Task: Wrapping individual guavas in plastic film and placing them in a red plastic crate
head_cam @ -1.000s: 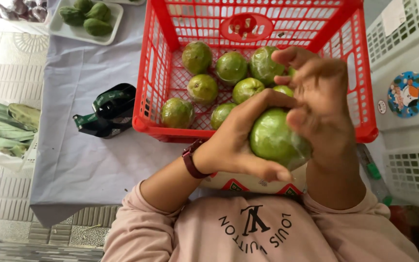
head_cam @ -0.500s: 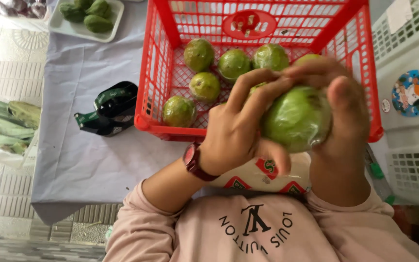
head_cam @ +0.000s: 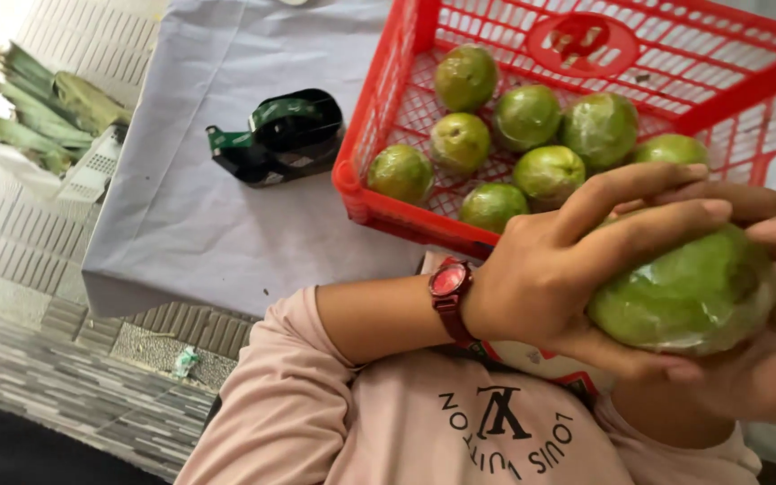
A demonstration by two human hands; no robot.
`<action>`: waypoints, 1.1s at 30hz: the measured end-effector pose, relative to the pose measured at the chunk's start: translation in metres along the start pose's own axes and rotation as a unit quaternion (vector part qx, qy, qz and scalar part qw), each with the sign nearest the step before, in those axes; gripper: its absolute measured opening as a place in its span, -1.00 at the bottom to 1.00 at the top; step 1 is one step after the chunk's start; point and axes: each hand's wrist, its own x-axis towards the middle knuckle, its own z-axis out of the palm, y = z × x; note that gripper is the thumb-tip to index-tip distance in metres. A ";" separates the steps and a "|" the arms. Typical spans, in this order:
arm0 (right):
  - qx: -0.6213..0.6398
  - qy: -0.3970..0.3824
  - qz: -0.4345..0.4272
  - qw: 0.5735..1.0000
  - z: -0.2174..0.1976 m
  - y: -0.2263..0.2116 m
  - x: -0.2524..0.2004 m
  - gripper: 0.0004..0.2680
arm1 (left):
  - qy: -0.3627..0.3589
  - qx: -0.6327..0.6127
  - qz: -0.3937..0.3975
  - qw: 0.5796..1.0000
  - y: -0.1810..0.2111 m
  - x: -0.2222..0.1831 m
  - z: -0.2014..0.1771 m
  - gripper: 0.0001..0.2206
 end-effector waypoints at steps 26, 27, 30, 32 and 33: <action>-0.230 0.030 0.004 0.973 0.054 -0.020 0.040 -0.45 | -0.050 -0.186 -0.129 0.973 0.008 0.049 -0.050 -0.49; -0.251 0.002 -0.021 0.968 0.051 -0.021 0.040 -0.39 | -0.048 -0.171 -0.116 0.977 0.010 0.049 -0.051 -0.52; -0.282 -0.043 -0.047 0.957 0.046 -0.027 0.044 -0.37 | -0.045 -0.160 -0.106 0.980 0.011 0.049 -0.050 -0.57; -0.291 -0.059 -0.051 0.953 0.049 -0.028 0.046 -0.41 | -0.044 -0.165 -0.108 0.979 0.009 0.049 -0.049 -0.54; -0.296 -0.040 -0.050 0.953 0.053 -0.028 0.047 -0.44 | -0.049 -0.159 -0.112 0.980 0.008 0.049 -0.047 -0.56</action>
